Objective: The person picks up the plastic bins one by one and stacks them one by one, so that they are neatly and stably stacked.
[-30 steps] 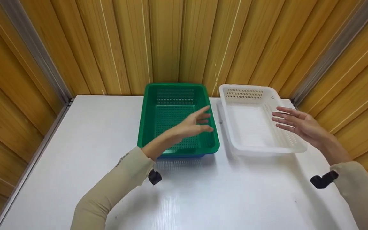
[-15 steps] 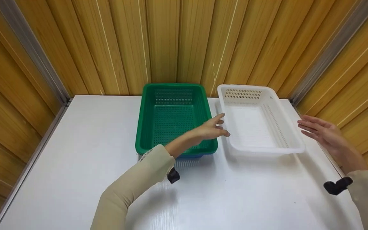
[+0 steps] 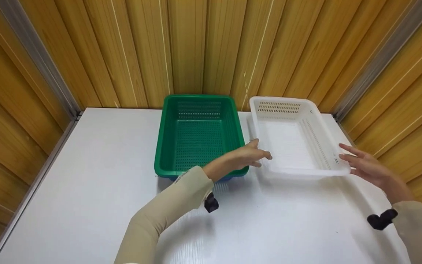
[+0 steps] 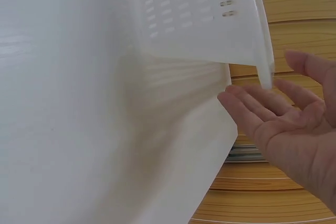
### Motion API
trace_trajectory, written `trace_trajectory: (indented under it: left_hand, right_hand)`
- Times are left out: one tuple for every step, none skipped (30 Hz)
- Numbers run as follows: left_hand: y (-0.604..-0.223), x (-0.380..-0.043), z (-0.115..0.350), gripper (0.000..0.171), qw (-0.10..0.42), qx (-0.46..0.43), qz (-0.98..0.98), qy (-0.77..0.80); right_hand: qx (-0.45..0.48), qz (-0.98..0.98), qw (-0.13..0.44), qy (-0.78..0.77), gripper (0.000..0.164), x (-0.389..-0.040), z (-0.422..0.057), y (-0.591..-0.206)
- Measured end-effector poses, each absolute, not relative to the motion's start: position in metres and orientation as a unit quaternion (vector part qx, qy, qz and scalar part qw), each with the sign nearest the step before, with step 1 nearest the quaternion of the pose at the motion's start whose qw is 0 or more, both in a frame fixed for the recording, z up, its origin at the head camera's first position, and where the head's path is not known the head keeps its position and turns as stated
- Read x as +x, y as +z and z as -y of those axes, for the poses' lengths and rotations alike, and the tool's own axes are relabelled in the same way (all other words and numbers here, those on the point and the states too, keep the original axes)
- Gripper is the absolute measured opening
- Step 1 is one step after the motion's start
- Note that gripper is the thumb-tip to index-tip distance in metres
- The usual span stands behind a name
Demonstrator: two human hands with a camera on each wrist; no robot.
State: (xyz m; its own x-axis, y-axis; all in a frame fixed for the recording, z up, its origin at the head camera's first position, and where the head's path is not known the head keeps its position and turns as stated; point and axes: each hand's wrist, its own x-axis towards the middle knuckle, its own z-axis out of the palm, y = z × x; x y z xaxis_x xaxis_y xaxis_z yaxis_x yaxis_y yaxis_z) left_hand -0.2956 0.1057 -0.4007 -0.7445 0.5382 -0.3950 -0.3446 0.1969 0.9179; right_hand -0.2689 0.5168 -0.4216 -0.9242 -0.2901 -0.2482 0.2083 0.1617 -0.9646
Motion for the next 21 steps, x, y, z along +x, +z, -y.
trace_trajectory:
  left_hand:
    - [-0.402, -0.295, -0.108, 0.096, 0.353, 0.060, -0.677, 0.643]
    - [-0.403, -0.295, -0.110, 0.097, 0.353, 0.052, -0.669, 0.653]
    - [-0.404, -0.295, -0.112, 0.098, 0.355, 0.046, -0.662, 0.659]
    - [-0.405, -0.294, -0.114, 0.098, 0.357, 0.041, -0.656, 0.664]
    - [-0.407, -0.293, -0.116, 0.099, 0.360, 0.038, -0.652, 0.666]
    - [-0.408, -0.293, -0.118, 0.099, 0.361, 0.036, -0.651, 0.667]
    - [-0.408, -0.292, -0.120, 0.099, 0.360, 0.035, -0.651, 0.667]
    - [-0.409, -0.291, -0.122, 0.098, 0.360, 0.033, -0.653, 0.665]
    - [-0.410, -0.291, -0.124, 0.096, 0.358, 0.030, -0.655, 0.665]
    - [-0.411, -0.290, -0.126, 0.095, 0.356, 0.026, -0.655, 0.666]
    - [-0.412, -0.290, -0.127, 0.093, 0.354, 0.020, -0.654, 0.669]
    - [-0.412, -0.290, -0.129, 0.092, 0.351, 0.014, -0.651, 0.673]
    - [-0.413, -0.290, -0.130, 0.091, 0.350, 0.007, -0.647, 0.677]
    - [-0.414, -0.290, -0.131, 0.091, 0.349, 0.001, -0.643, 0.681]
    - [-0.414, -0.290, -0.133, 0.092, 0.348, -0.007, -0.637, 0.688]
    - [-0.415, -0.290, -0.134, 0.094, 0.348, -0.012, -0.630, 0.694]
    - [-0.415, -0.291, -0.135, 0.095, 0.346, -0.018, -0.625, 0.700]
    - [-0.416, -0.290, -0.136, 0.097, 0.344, -0.023, -0.621, 0.704]
    - [-0.416, -0.290, -0.137, 0.098, 0.342, -0.027, -0.618, 0.708]
    - [-0.417, -0.290, -0.138, 0.099, 0.339, -0.030, -0.616, 0.710]
    - [-0.417, -0.290, -0.139, 0.100, 0.336, -0.034, -0.613, 0.714]
  right_hand:
    - [-0.014, -0.745, 0.198, -0.637, 0.059, -0.270, -0.515, -0.423]
    - [-0.001, -0.751, 0.204, -0.628, 0.068, -0.271, -0.513, -0.423]
    - [0.005, -0.753, 0.209, -0.624, 0.075, -0.271, -0.512, -0.424]
    - [0.010, -0.751, 0.214, -0.625, 0.080, -0.272, -0.510, -0.425]
    - [0.014, -0.748, 0.218, -0.627, 0.083, -0.273, -0.510, -0.425]
    - [0.016, -0.741, 0.222, -0.633, 0.085, -0.273, -0.510, -0.426]
    - [0.017, -0.734, 0.224, -0.640, 0.087, -0.273, -0.510, -0.426]
    - [0.015, -0.728, 0.229, -0.646, 0.088, -0.273, -0.510, -0.426]
    - [0.014, -0.720, 0.231, -0.654, 0.088, -0.273, -0.511, -0.426]
    - [0.013, -0.714, 0.233, -0.660, 0.089, -0.273, -0.511, -0.425]
    - [0.013, -0.707, 0.237, -0.667, 0.090, -0.273, -0.511, -0.425]
    - [0.012, -0.698, 0.242, -0.674, 0.091, -0.273, -0.512, -0.425]
    - [0.011, -0.688, 0.247, -0.683, 0.092, -0.273, -0.512, -0.425]
    - [0.009, -0.675, 0.254, -0.693, 0.093, -0.273, -0.512, -0.425]
    - [0.008, -0.662, 0.260, -0.703, 0.093, -0.273, -0.512, -0.425]
    - [0.003, -0.650, 0.268, -0.711, 0.092, -0.273, -0.512, -0.425]
    - [0.000, -0.635, 0.275, -0.722, 0.092, -0.272, -0.511, -0.425]
    - [-0.005, -0.622, 0.282, -0.730, 0.091, -0.272, -0.511, -0.425]
    - [-0.009, -0.612, 0.287, -0.737, 0.090, -0.272, -0.511, -0.425]
    - [-0.011, -0.605, 0.292, -0.741, 0.090, -0.271, -0.511, -0.425]
    - [-0.011, -0.600, 0.294, -0.744, 0.090, -0.271, -0.510, -0.425]
